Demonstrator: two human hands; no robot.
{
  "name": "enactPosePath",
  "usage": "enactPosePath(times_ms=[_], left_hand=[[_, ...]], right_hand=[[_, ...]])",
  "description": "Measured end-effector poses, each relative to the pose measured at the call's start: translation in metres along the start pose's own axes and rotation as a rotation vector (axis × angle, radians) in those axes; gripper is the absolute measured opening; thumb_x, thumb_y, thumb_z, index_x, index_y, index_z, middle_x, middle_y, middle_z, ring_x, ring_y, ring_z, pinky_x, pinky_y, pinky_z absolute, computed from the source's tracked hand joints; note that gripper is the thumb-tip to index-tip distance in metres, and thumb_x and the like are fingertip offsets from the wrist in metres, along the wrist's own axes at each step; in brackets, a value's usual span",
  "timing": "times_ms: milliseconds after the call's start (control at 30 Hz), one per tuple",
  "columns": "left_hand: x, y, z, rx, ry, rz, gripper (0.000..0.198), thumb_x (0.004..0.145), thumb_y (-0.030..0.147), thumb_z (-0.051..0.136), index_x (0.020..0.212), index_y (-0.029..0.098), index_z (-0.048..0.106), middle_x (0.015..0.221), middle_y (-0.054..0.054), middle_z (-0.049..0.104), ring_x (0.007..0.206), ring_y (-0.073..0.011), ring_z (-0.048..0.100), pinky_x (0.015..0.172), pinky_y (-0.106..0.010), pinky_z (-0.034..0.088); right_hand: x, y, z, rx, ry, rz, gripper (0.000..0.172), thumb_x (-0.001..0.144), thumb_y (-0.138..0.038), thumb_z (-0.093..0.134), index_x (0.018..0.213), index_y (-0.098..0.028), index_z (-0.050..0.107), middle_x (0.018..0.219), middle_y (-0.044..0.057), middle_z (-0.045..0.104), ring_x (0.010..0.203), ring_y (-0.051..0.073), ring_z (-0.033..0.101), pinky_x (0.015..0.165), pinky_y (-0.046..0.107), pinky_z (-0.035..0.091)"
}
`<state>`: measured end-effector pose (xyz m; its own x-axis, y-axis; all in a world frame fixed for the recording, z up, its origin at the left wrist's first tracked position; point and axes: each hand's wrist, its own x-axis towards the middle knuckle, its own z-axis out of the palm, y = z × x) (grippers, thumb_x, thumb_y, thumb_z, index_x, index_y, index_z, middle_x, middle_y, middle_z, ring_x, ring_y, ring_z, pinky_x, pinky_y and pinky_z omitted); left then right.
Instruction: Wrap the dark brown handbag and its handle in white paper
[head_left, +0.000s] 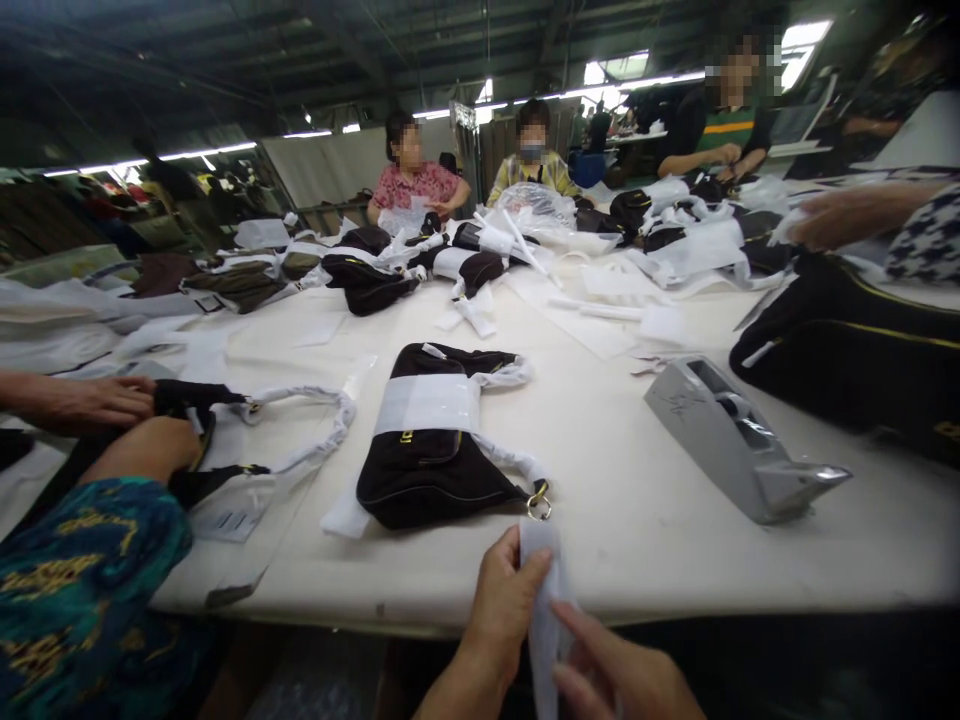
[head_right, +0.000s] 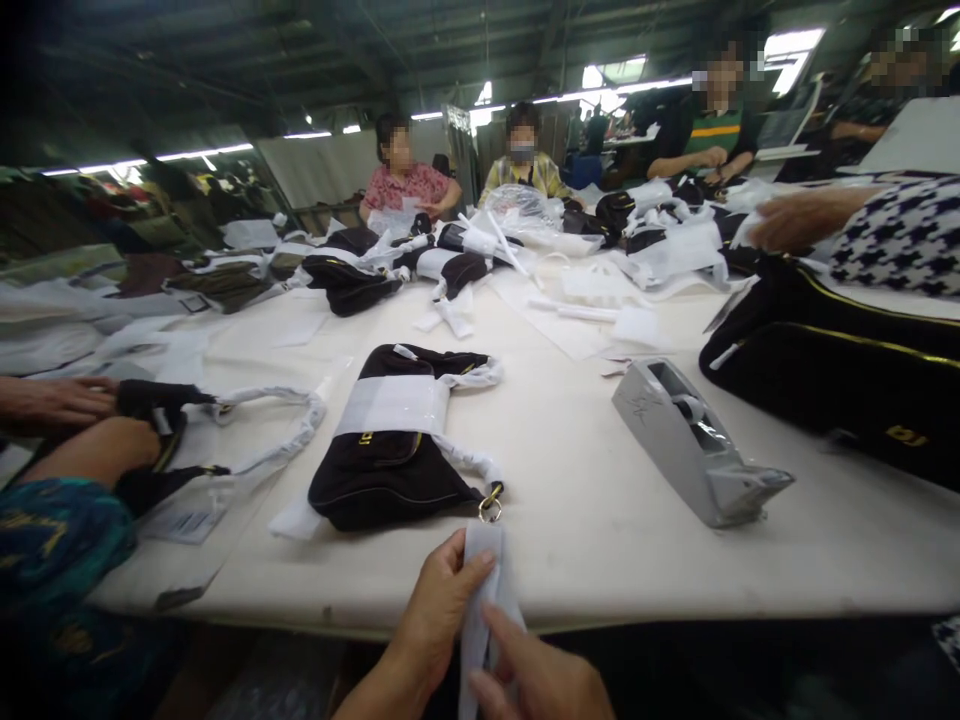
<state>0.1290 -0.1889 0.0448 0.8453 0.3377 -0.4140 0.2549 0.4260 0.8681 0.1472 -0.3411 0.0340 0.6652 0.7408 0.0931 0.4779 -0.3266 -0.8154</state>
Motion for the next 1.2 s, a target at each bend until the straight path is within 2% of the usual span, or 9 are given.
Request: enactPosePath(times_ms=[133,333,467,567,633,767,933,1067,1200], left_hand=[[0.005,0.003,-0.012,0.206,-0.083,0.128,0.027,0.073,0.031,0.060,0.094,0.013,0.060,0.082,-0.004,0.060,0.077,-0.0172,0.051,0.069,-0.023,0.038],[0.005,0.012,-0.021,0.533,-0.112,0.232,0.019,0.077,0.028,0.055,0.090,0.016,0.061,0.081,-0.002,0.062,0.076,-0.0180,0.053,0.066,-0.022,0.037],[0.007,0.028,-0.023,0.747,0.000,0.326,0.022,0.081,0.033,0.052,0.096,0.019,0.060,0.088,-0.003,0.061,0.073,-0.0165,0.053,0.065,-0.024,0.038],[0.020,0.047,-0.024,1.000,0.122,0.547,0.022,0.085,0.030,0.046,0.100,0.018,0.057,0.096,-0.007,0.059,0.084,-0.0191,0.051,0.074,-0.029,0.037],[0.036,0.058,-0.022,1.257,0.056,0.645,0.019,0.085,0.024,0.043,0.092,0.017,0.058,0.094,-0.009,0.060,0.092,-0.0230,0.049,0.079,-0.035,0.034],[0.068,0.070,-0.020,1.578,-0.140,0.621,0.015,0.078,0.015,0.044,0.078,0.014,0.059,0.086,-0.012,0.061,0.088,-0.0265,0.051,0.076,-0.039,0.033],[0.080,0.068,-0.029,1.534,-0.134,0.635,0.023,0.077,0.010,0.038,0.092,0.016,0.055,0.103,-0.009,0.058,0.092,-0.0218,0.051,0.074,-0.033,0.034],[0.075,0.067,-0.035,1.299,-0.151,0.589,0.023,0.077,0.010,0.036,0.087,0.017,0.055,0.092,-0.005,0.059,0.089,-0.0186,0.051,0.077,-0.030,0.033],[0.067,0.070,-0.033,0.911,-0.149,0.487,0.017,0.076,0.015,0.040,0.079,0.017,0.056,0.081,-0.002,0.058,0.079,-0.0172,0.051,0.073,-0.026,0.035]], right_hand=[[0.051,0.014,-0.039,-0.026,0.203,0.213,0.030,0.083,-0.037,0.048,0.105,-0.020,0.060,0.090,0.006,0.065,0.078,0.019,0.061,0.069,0.027,0.049],[0.126,0.040,-0.041,0.122,0.068,0.160,0.033,0.079,-0.034,0.053,0.105,-0.015,0.056,0.088,0.006,0.062,0.071,0.016,0.058,0.062,0.026,0.047],[0.132,0.043,-0.034,0.132,0.006,0.089,0.019,0.082,-0.031,0.049,0.089,-0.017,0.060,0.077,0.002,0.063,0.069,0.015,0.057,0.062,0.025,0.044],[0.127,0.046,-0.039,0.027,0.080,-0.006,0.018,0.084,-0.029,0.046,0.088,-0.019,0.060,0.082,0.004,0.063,0.075,0.016,0.057,0.067,0.027,0.045],[0.123,0.046,-0.043,-0.064,0.123,-0.116,0.017,0.085,-0.026,0.045,0.090,-0.019,0.060,0.085,0.005,0.062,0.079,0.017,0.057,0.070,0.029,0.045],[0.110,0.040,-0.039,-0.126,0.144,-0.279,0.016,0.084,-0.019,0.047,0.091,-0.021,0.061,0.085,0.006,0.063,0.080,0.018,0.058,0.072,0.029,0.047],[0.092,0.030,-0.026,-0.018,-0.006,-0.215,0.019,0.084,-0.018,0.045,0.089,-0.021,0.062,0.081,0.006,0.062,0.075,0.017,0.057,0.067,0.028,0.047],[0.103,0.026,-0.046,0.087,-0.176,-0.035,0.015,0.083,-0.023,0.049,0.089,-0.021,0.062,0.083,0.003,0.062,0.077,0.017,0.057,0.069,0.027,0.045],[0.131,0.026,-0.061,0.292,0.064,0.263,0.028,0.083,-0.040,0.048,0.099,-0.018,0.057,0.091,0.005,0.062,0.080,0.018,0.058,0.066,0.028,0.045]])
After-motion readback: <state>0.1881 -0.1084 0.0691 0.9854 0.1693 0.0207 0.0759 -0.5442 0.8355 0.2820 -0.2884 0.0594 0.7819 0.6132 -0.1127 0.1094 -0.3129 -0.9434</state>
